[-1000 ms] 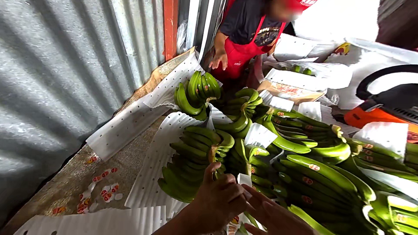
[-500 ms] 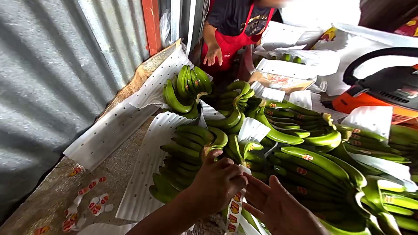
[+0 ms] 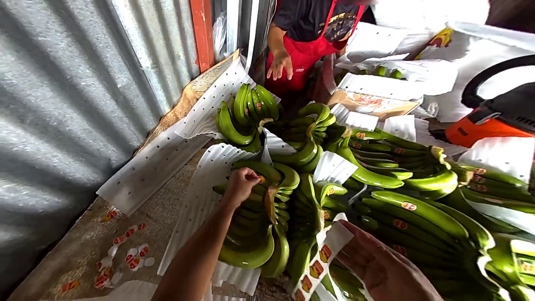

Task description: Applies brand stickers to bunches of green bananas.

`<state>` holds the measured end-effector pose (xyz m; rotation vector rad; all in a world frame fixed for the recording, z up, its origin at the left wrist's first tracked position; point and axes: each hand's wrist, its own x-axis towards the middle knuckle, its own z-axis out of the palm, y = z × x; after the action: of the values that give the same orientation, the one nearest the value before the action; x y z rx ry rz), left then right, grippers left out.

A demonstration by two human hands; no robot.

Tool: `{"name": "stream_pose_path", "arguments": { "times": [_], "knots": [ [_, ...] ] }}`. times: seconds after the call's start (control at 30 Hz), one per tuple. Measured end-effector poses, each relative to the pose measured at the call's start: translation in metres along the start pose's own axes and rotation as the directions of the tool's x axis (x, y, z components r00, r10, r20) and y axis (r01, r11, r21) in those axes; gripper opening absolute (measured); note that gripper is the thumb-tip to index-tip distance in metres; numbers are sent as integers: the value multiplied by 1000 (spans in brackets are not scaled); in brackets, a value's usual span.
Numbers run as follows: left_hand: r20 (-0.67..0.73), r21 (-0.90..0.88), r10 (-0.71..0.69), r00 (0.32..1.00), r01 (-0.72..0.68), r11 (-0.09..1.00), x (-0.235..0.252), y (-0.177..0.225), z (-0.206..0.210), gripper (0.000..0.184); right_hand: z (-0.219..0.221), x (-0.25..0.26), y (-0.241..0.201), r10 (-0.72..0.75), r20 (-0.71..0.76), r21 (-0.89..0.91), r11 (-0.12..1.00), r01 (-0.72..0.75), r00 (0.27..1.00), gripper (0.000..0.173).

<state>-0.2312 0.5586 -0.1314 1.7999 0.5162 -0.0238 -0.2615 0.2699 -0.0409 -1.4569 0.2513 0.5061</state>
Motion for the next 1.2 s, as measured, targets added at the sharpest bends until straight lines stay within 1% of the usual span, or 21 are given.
{"name": "stream_pose_path", "arguments": {
  "times": [0.07, 0.17, 0.27, 0.3, 0.33, 0.4, 0.47, 0.5, 0.53, 0.57, 0.6, 0.63, 0.67, 0.7, 0.73, 0.77, 0.83, 1.0, 1.13, 1.17, 1.2],
  "knots": [
    [40, 68, -143, 989, 140, 988, 39, -17, -2, 26, -1, -5, -3, -35, 2, -8, 999, 35, 999, 28],
    [88, 291, -252, 964, 217, 932, 67, -20, 2, 30, 1, -11, -4, -78, -3, -36, 996, 78, 997, 33],
    [3, 417, -316, 949, 286, 863, 72, -13, 12, 31, -1, -12, -3, -147, 36, -56, 987, 149, 988, 46],
    [-42, 449, -313, 949, 298, 842, 71, -10, 15, 35, -1, -12, -2, -169, 42, -46, 984, 171, 985, 43],
    [-81, 488, -280, 957, 283, 826, 68, -8, 17, 41, -1, -12, -1, -182, 37, -32, 982, 184, 983, 38],
    [-132, 535, -140, 981, 190, 823, 60, -5, 15, 50, 1, -13, -1, -161, 7, -9, 987, 161, 987, 30],
    [-156, 427, 63, 986, 10, 904, 44, 7, 14, 43, 1, -12, -1, -113, -28, -4, 994, 113, 993, 24],
    [-148, 344, 189, 971, -129, 930, 30, 18, 16, 37, 1, -11, 0, -96, -42, 11, 995, 97, 994, 23],
    [-104, 262, 317, 943, -282, 923, 9, 29, 19, 30, 0, -9, 2, -88, -50, 26, 996, 89, 995, 22],
    [-8, 186, 439, 899, -430, 884, -16, 41, 23, 25, -1, -8, 5, -84, -55, 39, 995, 87, 995, 22],
    [123, 120, 558, 821, -570, 813, -43, 50, 28, 20, 0, -7, 7, -79, -58, 47, 996, 82, 995, 22],
    [247, 76, 667, 703, -700, 710, -66, 55, 34, 16, 2, -7, 9, -71, -55, 52, 996, 74, 996, 21],
    [346, 79, 740, 576, -804, 589, -85, 57, 42, 14, 3, -7, 10, -58, -48, 54, 997, 61, 997, 21],
    [406, 138, 787, 464, -883, 449, -98, 57, 50, 11, 6, -7, 11, -43, -41, 54, 998, 45, 998, 21],
    [425, 227, 818, 388, -920, 318, -108, 55, 57, 11, 8, -9, 11, -25, -35, 55, 998, 26, 999, 21],
    [410, 307, 847, 338, -926, 221, -114, 52, 63, 14, 9, -10, 12, -7, -27, 65, 998, 9, 1000, 22],
    [350, 405, 899, 264, -908, 109, -119, 44, 68, 18, 9, -12, 13, 28, -12, 97, 995, -27, 1000, 23],
    [166, 491, 977, 134, -870, 36, -126, 21, 76, 18, 7, -16, 8, 123, 12, 131, 984, -123, 992, 24],
    [106, 525, 994, 21, -850, -38, -126, 8, 81, 15, 6, -17, 9, 166, 49, 175, 969, -172, 985, 26],
    [95, 508, 995, 9, -860, -41, -125, 6, 80, 14, 6, -16, 11, 169, 44, 176, 969, -174, 985, 27],
    [79, 475, 996, 27, -880, -14, -124, 4, 79, 13, 6, -15, 13, 159, 28, 176, 971, -162, 987, 28]
  ]
}}
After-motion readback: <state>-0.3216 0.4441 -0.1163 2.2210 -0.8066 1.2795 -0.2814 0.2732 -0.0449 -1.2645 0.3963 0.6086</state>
